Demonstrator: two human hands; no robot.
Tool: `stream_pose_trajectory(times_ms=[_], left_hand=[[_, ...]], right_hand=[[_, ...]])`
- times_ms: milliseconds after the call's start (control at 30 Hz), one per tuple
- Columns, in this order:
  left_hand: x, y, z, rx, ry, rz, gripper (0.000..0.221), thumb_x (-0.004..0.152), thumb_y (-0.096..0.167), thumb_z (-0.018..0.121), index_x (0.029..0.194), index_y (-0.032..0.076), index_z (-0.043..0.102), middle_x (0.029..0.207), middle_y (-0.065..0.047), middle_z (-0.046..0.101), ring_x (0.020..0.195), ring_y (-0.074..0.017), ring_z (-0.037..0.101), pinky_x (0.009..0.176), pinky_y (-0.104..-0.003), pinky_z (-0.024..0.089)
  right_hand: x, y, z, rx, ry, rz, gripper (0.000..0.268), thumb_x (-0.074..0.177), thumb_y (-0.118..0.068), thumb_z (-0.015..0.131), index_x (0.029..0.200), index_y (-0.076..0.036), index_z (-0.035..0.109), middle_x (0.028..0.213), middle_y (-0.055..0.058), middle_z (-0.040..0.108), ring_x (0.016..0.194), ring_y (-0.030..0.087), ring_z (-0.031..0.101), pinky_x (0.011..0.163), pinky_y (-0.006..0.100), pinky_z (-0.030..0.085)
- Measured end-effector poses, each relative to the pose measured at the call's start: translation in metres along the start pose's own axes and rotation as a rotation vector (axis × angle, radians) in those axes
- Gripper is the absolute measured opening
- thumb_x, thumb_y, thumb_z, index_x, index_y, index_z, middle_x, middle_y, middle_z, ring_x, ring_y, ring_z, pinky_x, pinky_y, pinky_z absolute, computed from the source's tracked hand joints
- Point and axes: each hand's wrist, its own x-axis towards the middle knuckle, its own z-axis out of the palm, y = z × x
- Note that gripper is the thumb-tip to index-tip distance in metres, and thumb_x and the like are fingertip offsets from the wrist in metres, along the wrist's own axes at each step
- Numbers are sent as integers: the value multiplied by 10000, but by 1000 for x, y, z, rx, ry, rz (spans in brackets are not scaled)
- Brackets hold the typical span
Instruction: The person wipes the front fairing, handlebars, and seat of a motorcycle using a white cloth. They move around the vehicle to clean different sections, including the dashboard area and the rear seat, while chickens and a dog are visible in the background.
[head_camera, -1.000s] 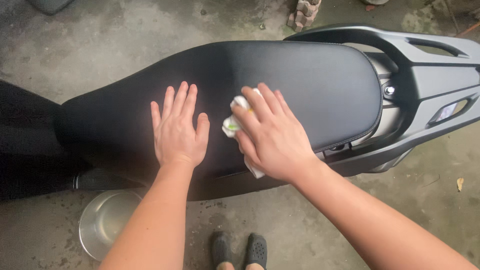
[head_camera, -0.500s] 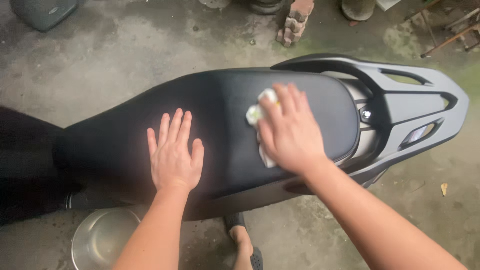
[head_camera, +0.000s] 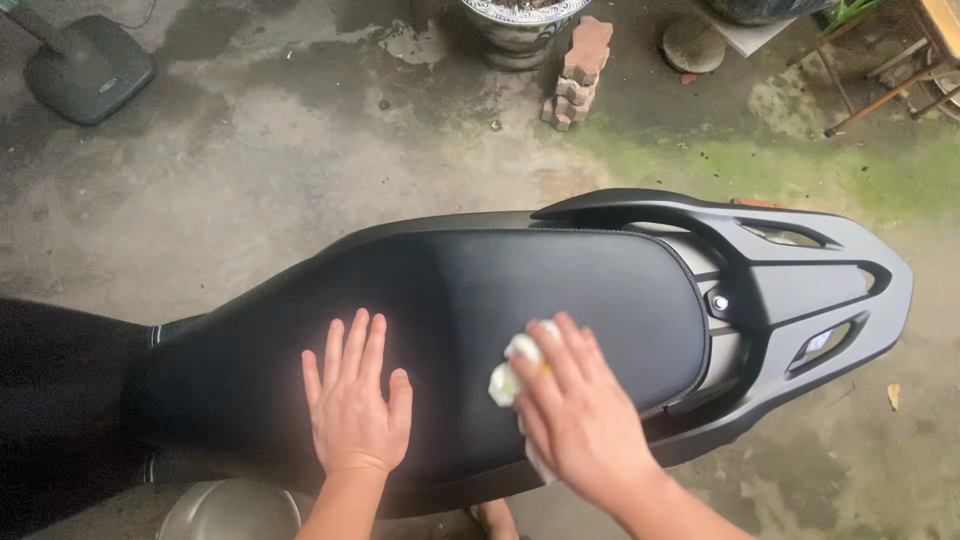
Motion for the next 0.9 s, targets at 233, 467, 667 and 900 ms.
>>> stream_pose_trajectory(times_ms=[233, 467, 667, 900], left_hand=[[-2, -1, -2, -23, -55, -28, 652, 937, 339, 456, 1573, 200, 429, 1659, -2, 399, 1565, -280, 274, 1254, -581, 143], [18, 112, -3, -345, 1, -324, 515, 928, 189, 479, 1420, 160, 626, 1571, -88, 515, 1519, -378, 326, 1151, -645, 162], [27, 153, 0, -558, 67, -221, 490, 981, 360, 422, 1343, 165, 689, 1529, -67, 560, 1517, -279, 346, 1225, -560, 96], [26, 166, 10, -425, 202, -183, 378, 919, 377, 544, 1199, 227, 749, 1454, -77, 625, 1465, -308, 421, 1201, -565, 164]], right_hand=[[-76, 67, -11, -130, -14, -81, 414, 937, -298, 648, 1312, -139, 579, 1494, 202, 505, 1421, 468, 479, 1173, 580, 400], [-15, 34, 3, -59, 90, 157, 349, 991, -205, 573, 1328, -113, 586, 1489, 189, 496, 1418, 501, 437, 1191, 634, 330], [-55, 43, -8, 36, -25, -233, 265, 995, -141, 543, 1246, -92, 613, 1476, 192, 524, 1380, 435, 508, 1122, 564, 436], [-71, 109, -46, -3, 36, -162, 353, 970, -108, 583, 1316, -36, 570, 1459, 259, 536, 1372, 510, 502, 1167, 590, 398]])
